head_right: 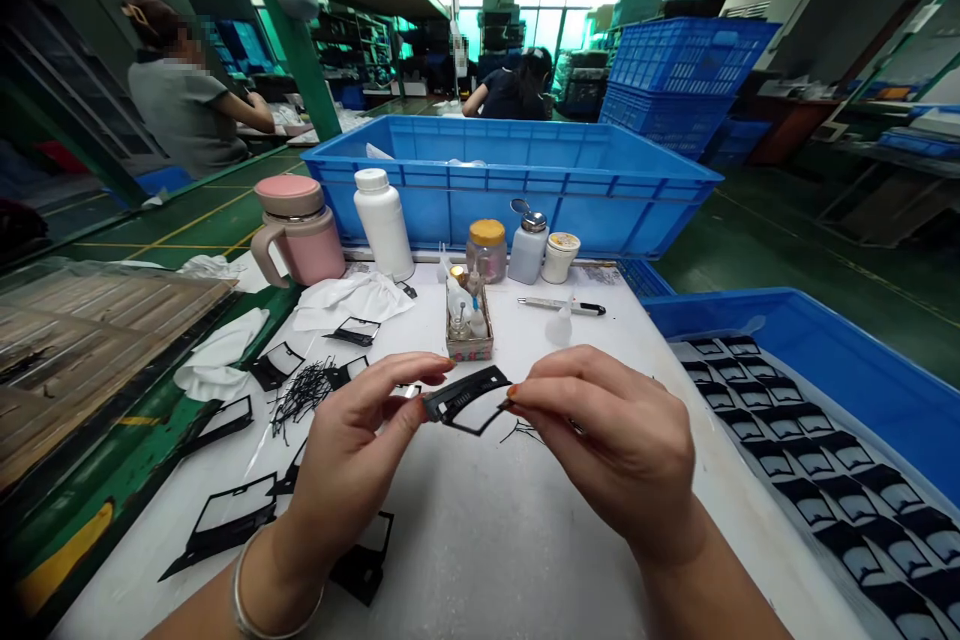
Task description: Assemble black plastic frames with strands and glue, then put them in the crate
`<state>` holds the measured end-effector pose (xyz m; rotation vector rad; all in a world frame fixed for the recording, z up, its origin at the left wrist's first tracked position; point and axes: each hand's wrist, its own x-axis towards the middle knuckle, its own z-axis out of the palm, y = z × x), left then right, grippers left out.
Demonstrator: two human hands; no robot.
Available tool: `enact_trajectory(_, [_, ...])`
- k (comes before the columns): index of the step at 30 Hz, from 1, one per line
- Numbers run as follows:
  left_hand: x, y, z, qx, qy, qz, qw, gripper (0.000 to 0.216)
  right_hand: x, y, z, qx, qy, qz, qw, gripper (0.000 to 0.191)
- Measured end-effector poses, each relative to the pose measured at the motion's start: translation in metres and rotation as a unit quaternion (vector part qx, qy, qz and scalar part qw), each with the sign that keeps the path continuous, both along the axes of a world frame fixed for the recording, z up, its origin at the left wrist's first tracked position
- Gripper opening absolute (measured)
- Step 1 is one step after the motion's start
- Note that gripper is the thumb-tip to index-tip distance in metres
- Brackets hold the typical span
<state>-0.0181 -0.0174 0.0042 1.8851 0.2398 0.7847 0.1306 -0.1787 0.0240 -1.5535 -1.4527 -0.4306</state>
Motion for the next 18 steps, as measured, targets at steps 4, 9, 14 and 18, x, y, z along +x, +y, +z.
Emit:
enact_trajectory(4, [0.0,0.003,0.007,-0.085,-0.02,0.007,0.996,0.008,-0.001,-0.006,-0.003,-0.006,-0.075,-0.015,0.997,0.035])
enact_trajectory(9, [-0.002,0.001,0.009,0.009,-0.001,0.011,1.0,0.008,-0.008,-0.003,-0.002,-0.016,-0.147,-0.02,0.989,0.032])
enact_trajectory(14, [-0.003,0.0,0.008,0.041,0.034,-0.002,0.999,0.01,-0.013,0.0,-0.002,-0.018,-0.171,-0.015,0.985,0.029])
enact_trajectory(18, [-0.002,0.002,0.008,0.028,0.049,-0.008,0.998,0.014,-0.015,0.0,-0.001,-0.015,-0.164,-0.008,0.986,0.029])
